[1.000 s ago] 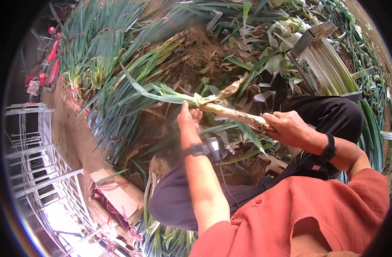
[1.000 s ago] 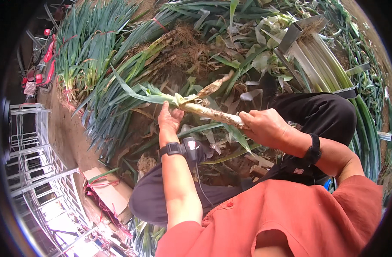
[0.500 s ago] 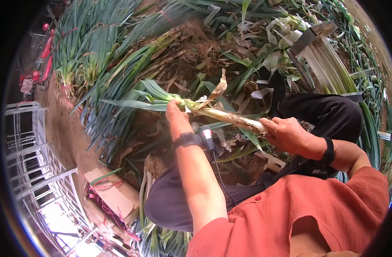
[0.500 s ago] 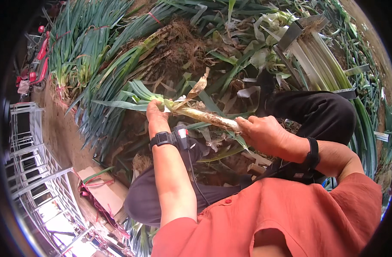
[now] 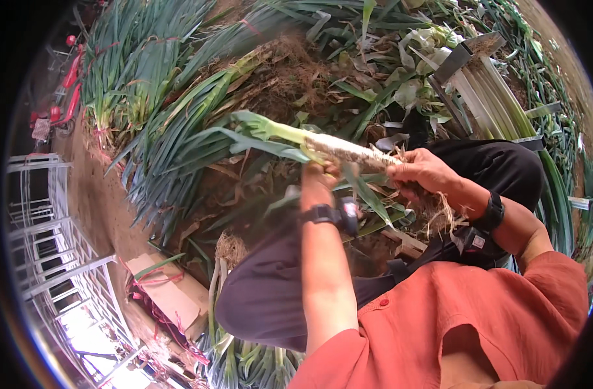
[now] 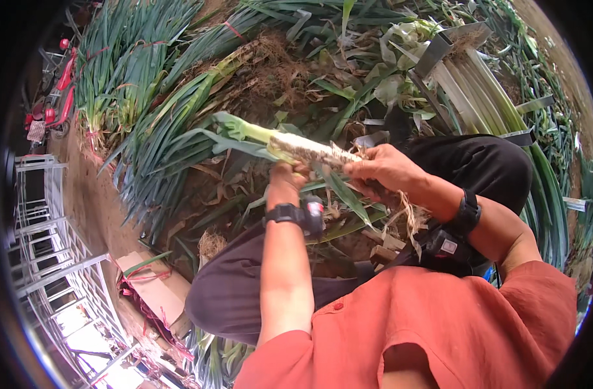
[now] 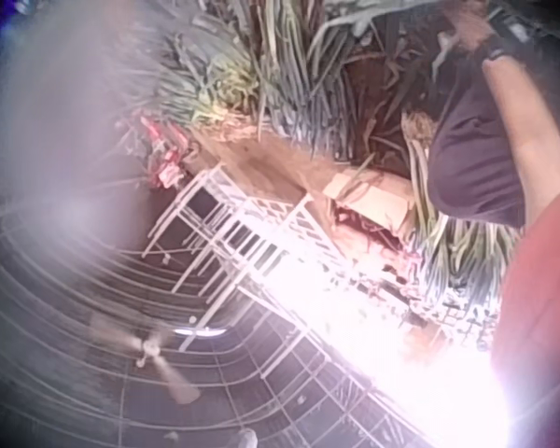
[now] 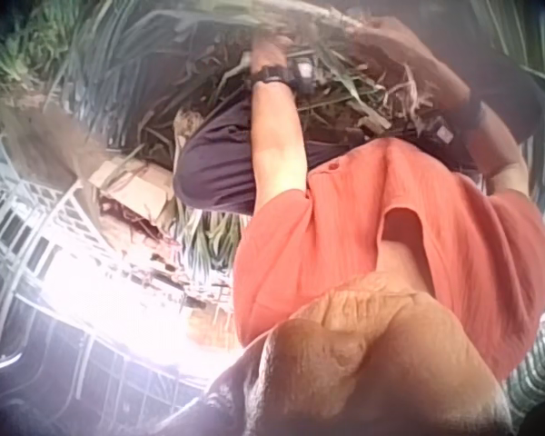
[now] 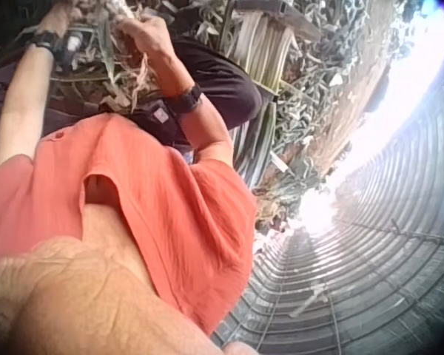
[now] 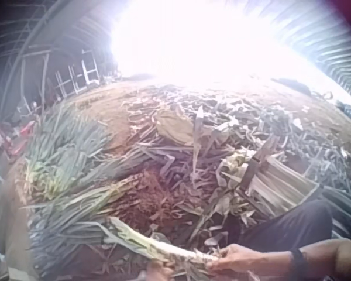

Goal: Clean and bundle leeks for processing.

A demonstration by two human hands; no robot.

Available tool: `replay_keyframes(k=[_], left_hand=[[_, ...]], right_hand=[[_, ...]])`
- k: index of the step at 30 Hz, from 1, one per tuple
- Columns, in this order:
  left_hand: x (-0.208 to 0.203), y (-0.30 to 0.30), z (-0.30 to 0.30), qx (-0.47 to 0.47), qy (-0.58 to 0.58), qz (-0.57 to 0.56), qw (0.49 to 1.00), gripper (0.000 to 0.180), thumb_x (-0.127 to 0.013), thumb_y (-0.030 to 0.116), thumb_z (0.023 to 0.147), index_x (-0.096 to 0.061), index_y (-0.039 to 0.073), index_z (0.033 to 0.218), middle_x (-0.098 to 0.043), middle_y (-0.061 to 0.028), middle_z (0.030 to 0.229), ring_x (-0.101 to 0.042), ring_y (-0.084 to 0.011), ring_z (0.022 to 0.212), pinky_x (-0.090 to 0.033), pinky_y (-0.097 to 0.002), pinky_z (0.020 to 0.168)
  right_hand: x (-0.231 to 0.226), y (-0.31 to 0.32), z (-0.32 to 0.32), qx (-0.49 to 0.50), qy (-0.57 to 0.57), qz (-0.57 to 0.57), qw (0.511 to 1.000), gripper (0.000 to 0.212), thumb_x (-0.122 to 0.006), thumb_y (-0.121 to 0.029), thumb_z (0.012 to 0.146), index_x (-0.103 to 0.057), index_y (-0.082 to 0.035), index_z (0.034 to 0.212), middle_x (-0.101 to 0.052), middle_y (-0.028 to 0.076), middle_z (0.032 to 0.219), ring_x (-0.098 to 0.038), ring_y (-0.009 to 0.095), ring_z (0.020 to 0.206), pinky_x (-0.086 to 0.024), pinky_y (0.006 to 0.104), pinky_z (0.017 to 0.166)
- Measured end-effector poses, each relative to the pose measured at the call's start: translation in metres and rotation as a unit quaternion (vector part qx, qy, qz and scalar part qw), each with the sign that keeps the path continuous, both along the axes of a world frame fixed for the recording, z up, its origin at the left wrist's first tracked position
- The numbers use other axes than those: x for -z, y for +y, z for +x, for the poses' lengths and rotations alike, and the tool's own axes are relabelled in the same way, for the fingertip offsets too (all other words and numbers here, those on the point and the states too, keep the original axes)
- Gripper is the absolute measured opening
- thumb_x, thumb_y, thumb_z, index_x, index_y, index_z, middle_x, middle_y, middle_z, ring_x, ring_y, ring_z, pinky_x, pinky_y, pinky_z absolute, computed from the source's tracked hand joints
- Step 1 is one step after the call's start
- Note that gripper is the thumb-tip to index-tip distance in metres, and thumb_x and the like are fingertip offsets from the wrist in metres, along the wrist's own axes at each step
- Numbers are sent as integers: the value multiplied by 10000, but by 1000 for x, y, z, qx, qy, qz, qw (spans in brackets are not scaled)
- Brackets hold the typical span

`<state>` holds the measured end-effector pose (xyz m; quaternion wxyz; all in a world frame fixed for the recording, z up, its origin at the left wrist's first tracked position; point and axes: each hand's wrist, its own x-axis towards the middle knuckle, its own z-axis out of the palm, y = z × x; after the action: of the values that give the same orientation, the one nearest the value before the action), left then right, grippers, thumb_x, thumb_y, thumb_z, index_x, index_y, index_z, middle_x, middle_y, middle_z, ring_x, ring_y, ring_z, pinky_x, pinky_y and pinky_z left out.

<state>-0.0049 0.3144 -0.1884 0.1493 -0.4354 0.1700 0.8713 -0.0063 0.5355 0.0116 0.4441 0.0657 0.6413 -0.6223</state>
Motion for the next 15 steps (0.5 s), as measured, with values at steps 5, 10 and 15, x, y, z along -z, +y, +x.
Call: replay_keyframes(k=[5, 10, 15], left_hand=[[28, 71, 46, 292, -52, 20, 955, 174, -577, 292, 813, -518, 152, 729, -483, 5, 623, -412, -88, 463, -319, -238, 377], [49, 112, 87, 577, -20, -164, 800, 215, -519, 301, 839, -562, 91, 818, -550, -50, 702, -502, -151, 569, -405, -294, 467], [43, 52, 47, 211, 9, -172, 962, 293, -438, 296, 878, -574, 39, 906, -582, -99, 756, -565, -203, 671, -467, -337, 556]], right_hand=[[-4, -4, -6, 28, -36, -16, 999, 331, -655, -307, 804, -562, -12, 686, -488, 30, 502, -462, 99, 390, -351, 231, 370], [-1, -2, -9, 45, -51, -57, 996, 304, -661, -272, 803, -558, 2, 723, -509, 41, 571, -472, 111, 409, -354, 236, 366], [-5, -15, 1, -29, 35, -28, 999, 225, -671, -207, 803, -586, -3, 762, -518, 11, 566, -467, 71, 426, -358, 226, 385]])
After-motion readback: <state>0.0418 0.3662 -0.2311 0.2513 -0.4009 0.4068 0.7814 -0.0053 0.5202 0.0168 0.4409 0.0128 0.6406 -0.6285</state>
